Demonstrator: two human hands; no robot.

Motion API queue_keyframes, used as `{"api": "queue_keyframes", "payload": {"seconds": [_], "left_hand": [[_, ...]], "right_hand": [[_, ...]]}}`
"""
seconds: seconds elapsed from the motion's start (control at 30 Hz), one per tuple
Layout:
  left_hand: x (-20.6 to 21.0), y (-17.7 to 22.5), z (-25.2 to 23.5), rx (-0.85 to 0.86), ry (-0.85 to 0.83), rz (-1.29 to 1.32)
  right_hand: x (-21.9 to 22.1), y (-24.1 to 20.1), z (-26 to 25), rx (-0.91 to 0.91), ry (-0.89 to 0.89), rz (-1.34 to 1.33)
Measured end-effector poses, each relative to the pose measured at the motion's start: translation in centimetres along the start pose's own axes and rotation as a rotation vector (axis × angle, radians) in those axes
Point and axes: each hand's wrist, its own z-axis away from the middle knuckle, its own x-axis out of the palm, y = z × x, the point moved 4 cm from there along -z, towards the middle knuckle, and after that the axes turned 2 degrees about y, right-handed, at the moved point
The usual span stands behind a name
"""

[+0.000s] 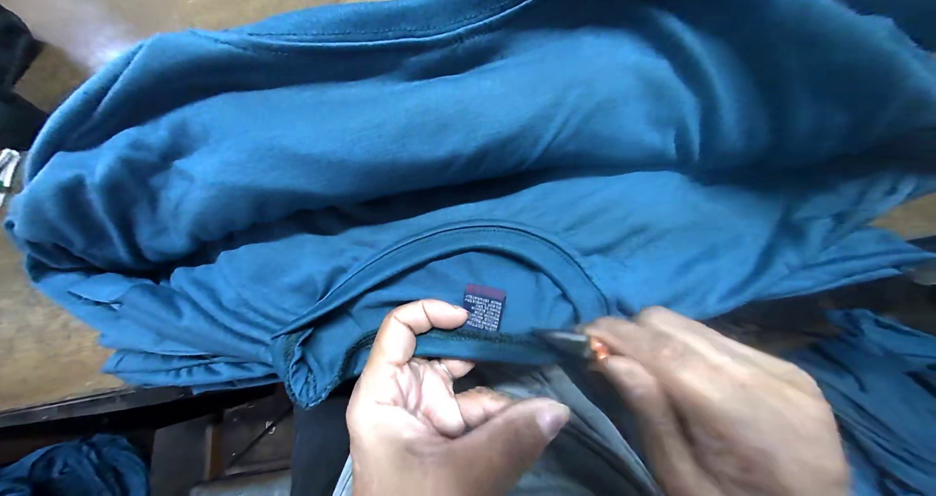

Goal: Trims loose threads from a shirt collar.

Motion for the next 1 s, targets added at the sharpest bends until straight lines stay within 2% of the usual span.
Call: {"api": "queue_keyframes", "payload": {"seconds": [0.1,0.2,0.43,0.57,0.7,0.9,1.0], "left_hand": [[-0.1,0.4,0.3,0.042,-0.075,-0.068],[-0.6,0.5,0.7,0.048,-0.139,-0.115],[-1.1,0.4,1.1,0.000,-0.271,-0.191],[-1.6,0.2,1.1,-0.002,-0.323,-0.268],[-2.1,0.0,1.1,0.011,-0.358,-0.279],[-2.3,0.2,0.9,-0.010,-0.404,-0.367],[-2.4,0.3,0.8,-0.036,-0.425,-0.398]], "right_hand": [[-1.5,1.5,-0.8,0.225,0.038,-0.266],[-2.3,1.5,-2.1,0.346,0.028,-0.186],[0.1,-0.8,-4.4,0.149,-0.043,0.315],[-0.1,-0.9,-4.3,0.124,-0.117,0.354],[-2.1,0.7,-3.5,0.337,-0.180,0.052],[-3.1,2.7,-1.8,0.576,0.048,-0.543],[-3.0,2.6,-2.1,0.658,0.062,-0.722]]}}
